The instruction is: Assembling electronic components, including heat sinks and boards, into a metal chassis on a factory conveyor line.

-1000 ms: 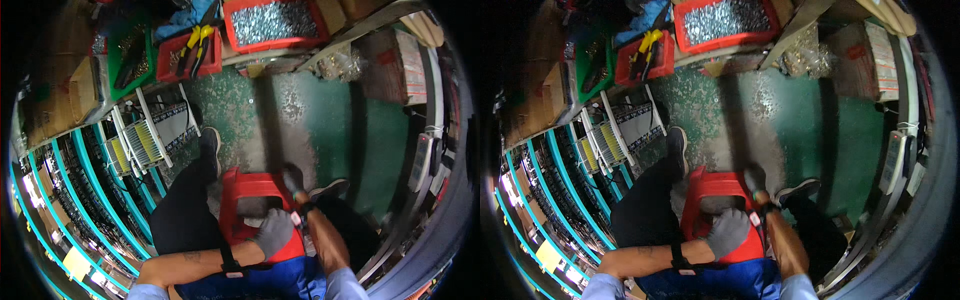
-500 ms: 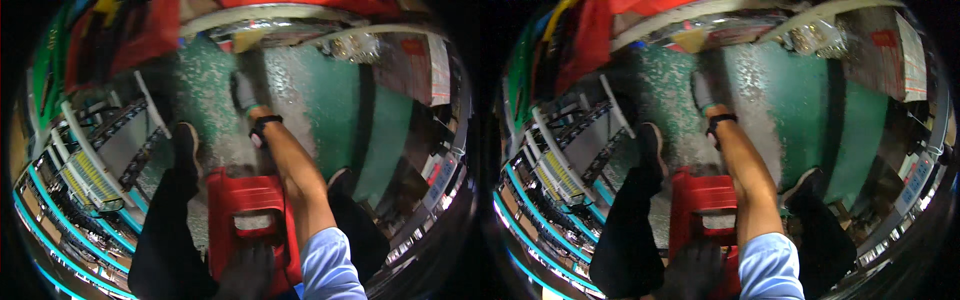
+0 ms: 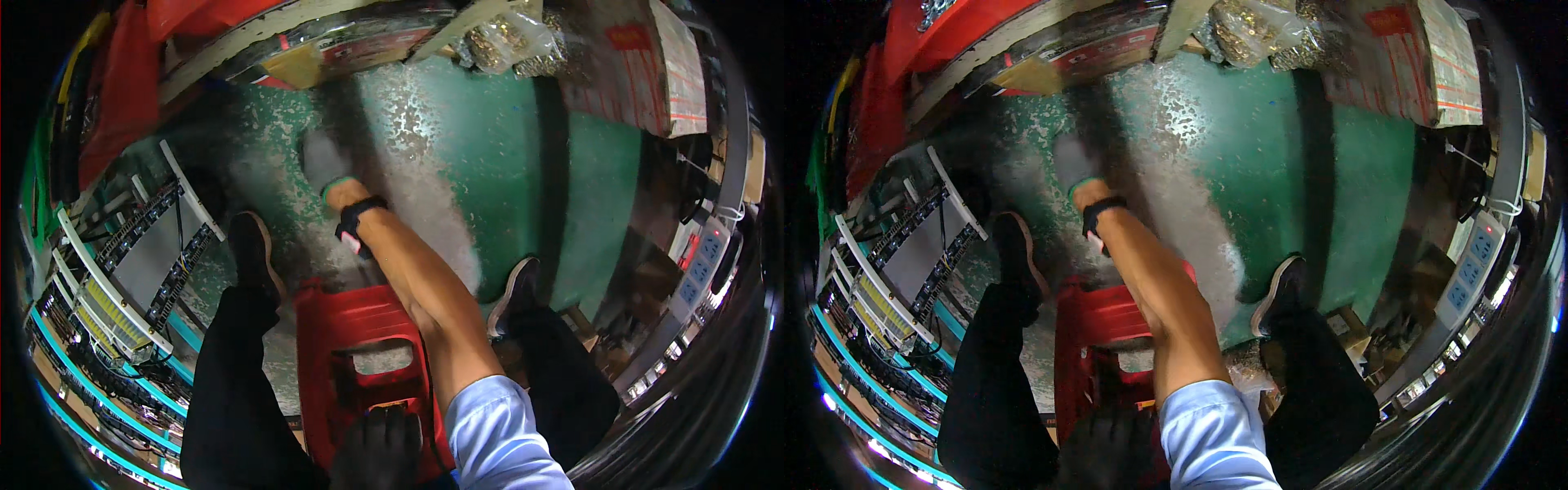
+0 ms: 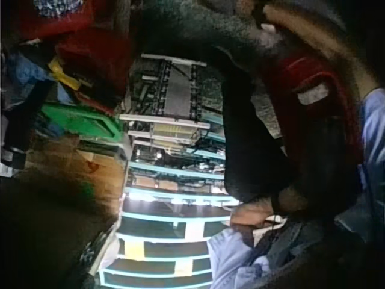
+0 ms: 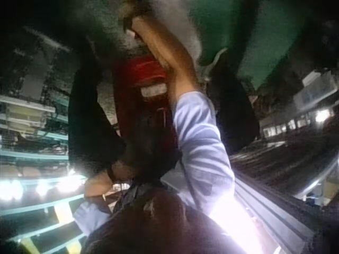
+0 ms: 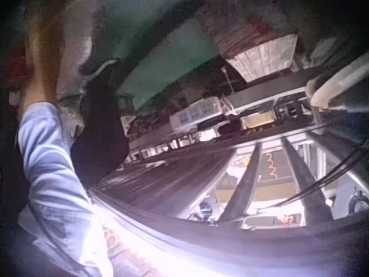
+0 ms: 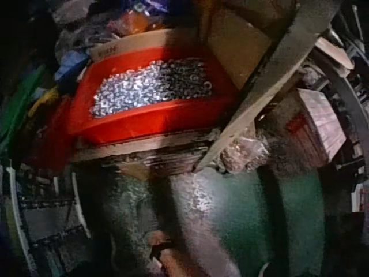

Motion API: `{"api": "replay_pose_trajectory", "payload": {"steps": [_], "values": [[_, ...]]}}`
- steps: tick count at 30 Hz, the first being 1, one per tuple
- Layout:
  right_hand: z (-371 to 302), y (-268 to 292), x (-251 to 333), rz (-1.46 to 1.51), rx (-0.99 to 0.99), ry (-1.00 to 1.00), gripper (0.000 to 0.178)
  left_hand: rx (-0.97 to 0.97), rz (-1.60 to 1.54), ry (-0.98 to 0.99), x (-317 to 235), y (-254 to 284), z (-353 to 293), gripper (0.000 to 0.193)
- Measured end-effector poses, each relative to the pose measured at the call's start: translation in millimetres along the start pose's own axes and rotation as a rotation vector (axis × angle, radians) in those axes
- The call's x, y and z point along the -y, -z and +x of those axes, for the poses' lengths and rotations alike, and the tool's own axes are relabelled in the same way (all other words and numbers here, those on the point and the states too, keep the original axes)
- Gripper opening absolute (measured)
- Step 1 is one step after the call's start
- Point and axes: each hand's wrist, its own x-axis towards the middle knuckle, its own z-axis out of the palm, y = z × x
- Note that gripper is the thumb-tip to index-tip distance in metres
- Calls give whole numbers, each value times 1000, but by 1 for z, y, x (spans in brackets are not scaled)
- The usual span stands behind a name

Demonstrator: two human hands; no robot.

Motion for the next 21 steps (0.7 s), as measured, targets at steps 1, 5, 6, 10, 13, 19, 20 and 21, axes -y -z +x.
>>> {"api": "replay_pose_trajectory", "payload": {"steps": [1, 5, 6, 10, 13, 19, 20, 21], "values": [[-23, 3, 0, 89, 16, 0, 21, 12, -1, -9, -2, 0, 0, 28], [-141, 23, 0, 256, 174, 26, 20, 61, -2, -26, -14, -2, -3, 27], [-171, 28, 0, 275, 240, 38, 20, 70, -6, -30, -17, -4, -3, 27], [-249, 52, -20, 270, 559, 195, 19, 109, -9, -35, -23, -9, -4, 26], [-266, 86, -78, 522, 797, 125, 16, 135, -6, -43, -28, -12, -6, 25], [-240, 184, -221, 525, 190, -392, 15, 187, 2, -53, -35, -13, -14, 24], [-235, 198, -241, 425, 190, -492, 15, 193, 9, -53, -35, -13, -14, 24], [-234, 211, -259, 344, 155, -524, 16, 206, 10, -56, -36, -13, -14, 23]]}}
